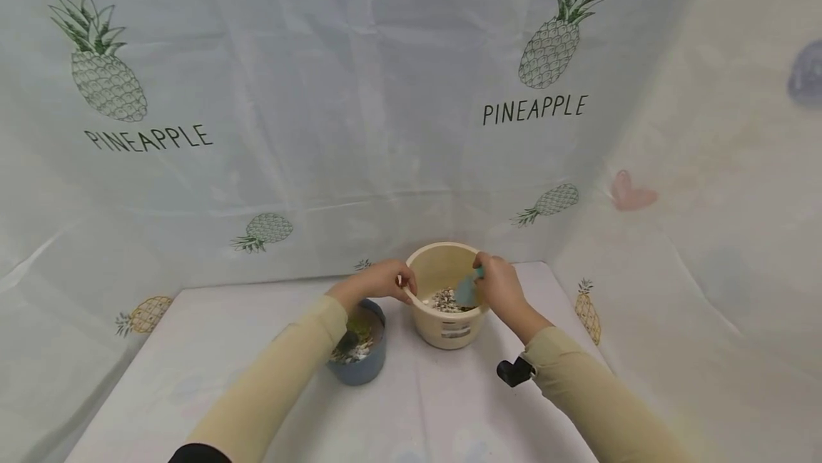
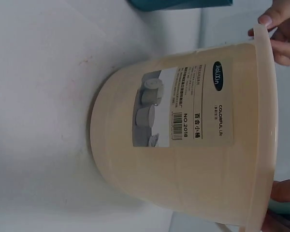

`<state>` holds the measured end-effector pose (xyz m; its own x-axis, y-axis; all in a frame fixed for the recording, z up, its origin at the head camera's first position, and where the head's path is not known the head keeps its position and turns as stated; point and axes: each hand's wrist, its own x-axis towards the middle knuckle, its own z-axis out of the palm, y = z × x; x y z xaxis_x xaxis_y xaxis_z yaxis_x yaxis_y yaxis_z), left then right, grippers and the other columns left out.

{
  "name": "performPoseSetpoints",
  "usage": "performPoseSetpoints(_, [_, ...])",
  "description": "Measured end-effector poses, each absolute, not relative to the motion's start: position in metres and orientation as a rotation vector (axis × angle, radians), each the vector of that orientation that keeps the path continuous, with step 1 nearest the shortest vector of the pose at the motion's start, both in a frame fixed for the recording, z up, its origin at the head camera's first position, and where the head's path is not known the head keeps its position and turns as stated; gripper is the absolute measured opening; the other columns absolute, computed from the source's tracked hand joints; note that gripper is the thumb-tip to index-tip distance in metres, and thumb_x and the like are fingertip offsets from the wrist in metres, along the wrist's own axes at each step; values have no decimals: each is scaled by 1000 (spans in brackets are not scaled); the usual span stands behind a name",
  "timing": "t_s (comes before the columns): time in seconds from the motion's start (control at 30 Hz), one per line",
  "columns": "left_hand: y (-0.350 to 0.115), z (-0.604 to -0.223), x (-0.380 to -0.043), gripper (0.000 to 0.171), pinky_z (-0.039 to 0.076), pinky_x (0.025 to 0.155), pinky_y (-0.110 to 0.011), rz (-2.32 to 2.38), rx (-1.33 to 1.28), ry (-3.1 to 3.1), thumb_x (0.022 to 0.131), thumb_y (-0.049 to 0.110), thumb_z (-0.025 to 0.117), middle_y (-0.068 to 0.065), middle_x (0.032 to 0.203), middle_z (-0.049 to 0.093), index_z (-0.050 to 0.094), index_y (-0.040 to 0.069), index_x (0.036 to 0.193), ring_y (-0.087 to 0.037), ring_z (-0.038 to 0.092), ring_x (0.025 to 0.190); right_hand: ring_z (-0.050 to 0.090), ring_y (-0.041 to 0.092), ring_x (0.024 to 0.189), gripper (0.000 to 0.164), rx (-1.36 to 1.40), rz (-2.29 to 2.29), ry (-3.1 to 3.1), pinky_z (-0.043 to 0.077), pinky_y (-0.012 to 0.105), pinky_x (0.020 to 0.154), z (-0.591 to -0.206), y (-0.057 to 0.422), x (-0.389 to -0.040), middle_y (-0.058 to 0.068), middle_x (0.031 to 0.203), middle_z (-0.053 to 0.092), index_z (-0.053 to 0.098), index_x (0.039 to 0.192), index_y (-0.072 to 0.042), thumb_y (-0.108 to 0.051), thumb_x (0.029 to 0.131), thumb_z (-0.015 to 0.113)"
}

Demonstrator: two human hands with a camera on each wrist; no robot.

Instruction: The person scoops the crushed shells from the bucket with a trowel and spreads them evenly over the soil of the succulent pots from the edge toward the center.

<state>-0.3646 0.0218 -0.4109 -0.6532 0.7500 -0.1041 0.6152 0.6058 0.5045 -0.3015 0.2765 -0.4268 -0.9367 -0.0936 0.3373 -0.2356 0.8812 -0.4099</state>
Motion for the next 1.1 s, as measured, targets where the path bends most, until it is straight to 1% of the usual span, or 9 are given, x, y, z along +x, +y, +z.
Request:
performPoseSetpoints(0.03, [21, -412, -366, 9, 47, 75, -27, 630, 1127, 2519, 83, 17, 80, 8, 88, 62, 73, 18, 89, -11, 54, 85, 64, 36, 83, 23, 243, 671, -2747, 54, 46, 69, -428, 277, -303, 20, 92, 66, 62, 101, 5, 3, 82, 75])
performPoseSetpoints(0.2, [20, -413, -368, 10, 46, 74, -26, 644, 1162, 2487, 83, 17, 80, 7, 88, 60, 71, 16, 87, -10, 52, 83, 63, 34, 81, 21, 244, 749, -2740, 53, 46, 69, -434, 276, -310, 18, 90, 66, 63, 96, 3, 2, 80, 76])
performPoseSetpoints(0.4, [23, -412, -371, 10, 43, 67, -24, 660, 1191, 2453, 82, 14, 79, 5, 85, 61, 72, 12, 87, -10, 49, 76, 58, 23, 71, 17, 341, 866, -2744, 49, 38, 62, -438, 276, -317, 10, 82, 65, 63, 90, 0, 3, 80, 77])
performPoseSetpoints(0.57, [24, -409, -372, 9, 42, 64, -22, 667, 1178, 2444, 81, 12, 80, 5, 81, 61, 73, 10, 85, -9, 47, 71, 55, 19, 71, 18, 450, 983, -2745, 46, 33, 62, -438, 275, -320, 8, 82, 65, 65, 89, -1, 4, 78, 78])
performPoseSetpoints(0.73, [25, -408, -372, 8, 42, 60, -22, 668, 1121, 2441, 81, 13, 80, 4, 80, 61, 73, 11, 84, -10, 47, 69, 50, 17, 69, 20, 519, 1009, -2765, 44, 30, 61, -439, 279, -324, 2, 78, 62, 64, 85, -4, 3, 77, 80])
performPoseSetpoints(0.9, [23, -408, -372, 8, 42, 60, -23, 680, 1074, 2446, 81, 13, 80, 4, 81, 61, 73, 11, 84, -11, 48, 71, 51, 16, 69, 21, 622, 1013, -2781, 45, 30, 61, -439, 284, -328, 1, 78, 62, 63, 84, -6, 4, 76, 80])
performPoseSetpoints(1.1, [23, -411, -373, 9, 40, 62, -23, 656, 1111, 2462, 80, 16, 81, 5, 79, 60, 73, 13, 84, -11, 46, 71, 51, 15, 71, 21, 684, 1097, -2782, 43, 29, 62, -436, 290, -327, 0, 80, 63, 64, 85, -6, 5, 76, 80])
